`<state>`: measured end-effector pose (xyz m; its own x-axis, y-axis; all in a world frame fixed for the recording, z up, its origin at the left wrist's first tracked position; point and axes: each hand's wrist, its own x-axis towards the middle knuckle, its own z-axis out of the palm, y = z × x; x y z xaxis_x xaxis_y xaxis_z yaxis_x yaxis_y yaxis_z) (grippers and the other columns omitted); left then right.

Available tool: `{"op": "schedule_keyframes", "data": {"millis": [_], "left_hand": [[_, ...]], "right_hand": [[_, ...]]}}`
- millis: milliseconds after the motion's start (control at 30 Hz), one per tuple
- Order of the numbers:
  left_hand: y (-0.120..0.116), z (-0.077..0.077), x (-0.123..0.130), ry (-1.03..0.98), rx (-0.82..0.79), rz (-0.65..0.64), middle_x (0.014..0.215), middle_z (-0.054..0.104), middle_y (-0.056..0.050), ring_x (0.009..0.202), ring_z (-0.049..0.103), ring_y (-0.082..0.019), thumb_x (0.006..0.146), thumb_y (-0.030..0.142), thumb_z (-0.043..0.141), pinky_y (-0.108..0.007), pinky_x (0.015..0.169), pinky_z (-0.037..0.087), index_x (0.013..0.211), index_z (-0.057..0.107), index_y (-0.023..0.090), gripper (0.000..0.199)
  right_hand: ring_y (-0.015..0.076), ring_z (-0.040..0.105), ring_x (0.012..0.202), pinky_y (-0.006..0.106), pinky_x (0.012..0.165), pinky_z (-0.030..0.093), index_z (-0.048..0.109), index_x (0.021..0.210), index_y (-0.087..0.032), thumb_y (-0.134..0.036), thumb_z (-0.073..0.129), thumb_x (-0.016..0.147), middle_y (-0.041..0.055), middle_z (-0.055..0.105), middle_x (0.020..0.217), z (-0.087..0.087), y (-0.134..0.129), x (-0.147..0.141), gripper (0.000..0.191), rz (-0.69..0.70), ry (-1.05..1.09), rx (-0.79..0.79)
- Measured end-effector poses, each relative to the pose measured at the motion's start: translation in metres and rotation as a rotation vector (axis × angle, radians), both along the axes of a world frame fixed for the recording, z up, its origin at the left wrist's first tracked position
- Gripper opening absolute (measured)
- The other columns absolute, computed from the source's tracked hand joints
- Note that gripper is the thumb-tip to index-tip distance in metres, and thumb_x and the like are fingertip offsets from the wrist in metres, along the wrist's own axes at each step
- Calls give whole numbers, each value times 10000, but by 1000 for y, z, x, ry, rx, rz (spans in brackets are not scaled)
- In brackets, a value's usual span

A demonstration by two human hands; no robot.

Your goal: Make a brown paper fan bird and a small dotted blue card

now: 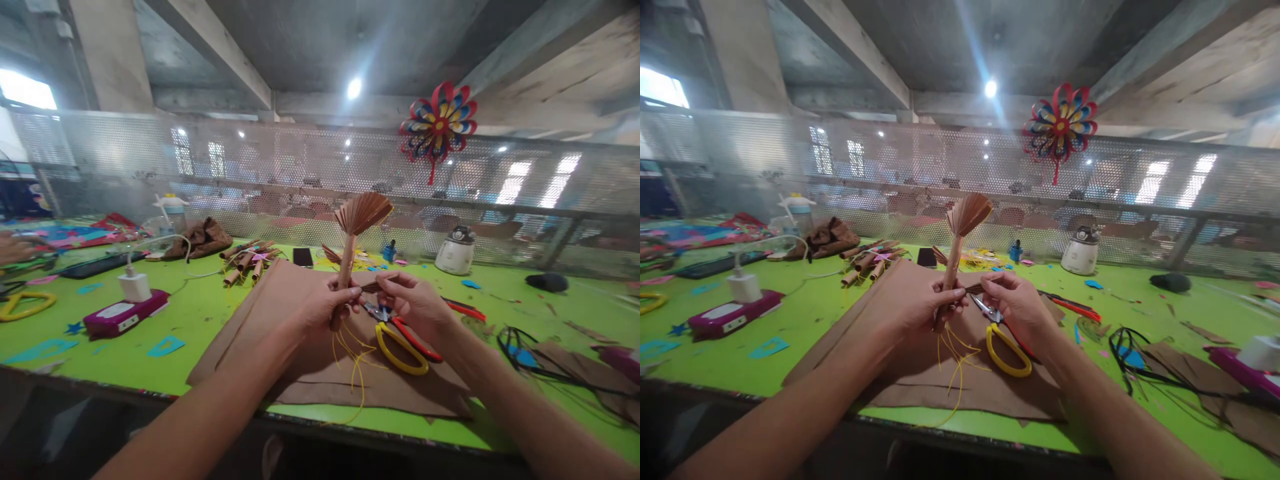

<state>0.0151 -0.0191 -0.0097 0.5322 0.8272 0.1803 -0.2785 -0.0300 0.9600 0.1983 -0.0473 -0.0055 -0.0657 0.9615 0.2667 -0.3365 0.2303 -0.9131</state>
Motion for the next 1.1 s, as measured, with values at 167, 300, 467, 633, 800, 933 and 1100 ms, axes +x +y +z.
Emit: {"op": "schedule_keyframes", "data": {"millis": [167,300,467,633,800,933,1100], "left_hand": [[-2,-2,3,-33,-17,-3,699,624,-28,541,531,-68,664,268,752,-167,462,338,810,567,142,268],[-3,-3,5,-56,-12,-29,741,642,-32,575,555,-75,666,278,761,-169,475,354,849,580,146,289],[-6,-6,7,-28,-65,-66,698,622,-9,529,530,-62,700,354,737,-177,495,377,888,558,148,331],[-9,-7,10,-36,-53,-122,661,601,-4,513,527,-74,758,367,667,-189,492,379,908,555,153,285],[-8,-9,11,-9,-20,-172,678,598,-11,518,527,-84,806,367,606,-206,504,377,915,537,159,244],[-10,-8,11,-12,-17,-176,671,585,-6,522,519,-79,820,348,589,-203,514,373,926,529,158,226],[-13,-6,12,5,22,-178,672,578,-13,513,509,-75,814,361,597,-206,501,376,851,518,146,232]], "right_hand": [[120,596,657,289,696,489,677,789,-174,-265,794,638,-2,643,717,-5,-4,-13,212,24,58,27],[125,584,607,298,647,493,675,780,-169,-315,787,644,6,644,669,-4,-6,-16,228,-59,13,58],[85,537,552,233,550,460,685,763,-159,-318,803,616,3,649,695,5,-5,-7,247,-178,16,77],[92,538,550,243,544,460,691,770,-159,-325,797,617,14,666,715,7,-4,-2,249,-159,2,82],[100,512,523,248,495,433,681,766,-154,-341,794,616,19,656,680,8,-3,1,265,-213,-29,98],[104,515,536,248,498,428,680,776,-145,-358,784,632,19,640,655,8,-3,2,277,-246,-69,124],[96,516,528,249,511,438,671,783,-150,-368,769,649,4,623,634,5,-3,0,274,-282,-90,155]]}}
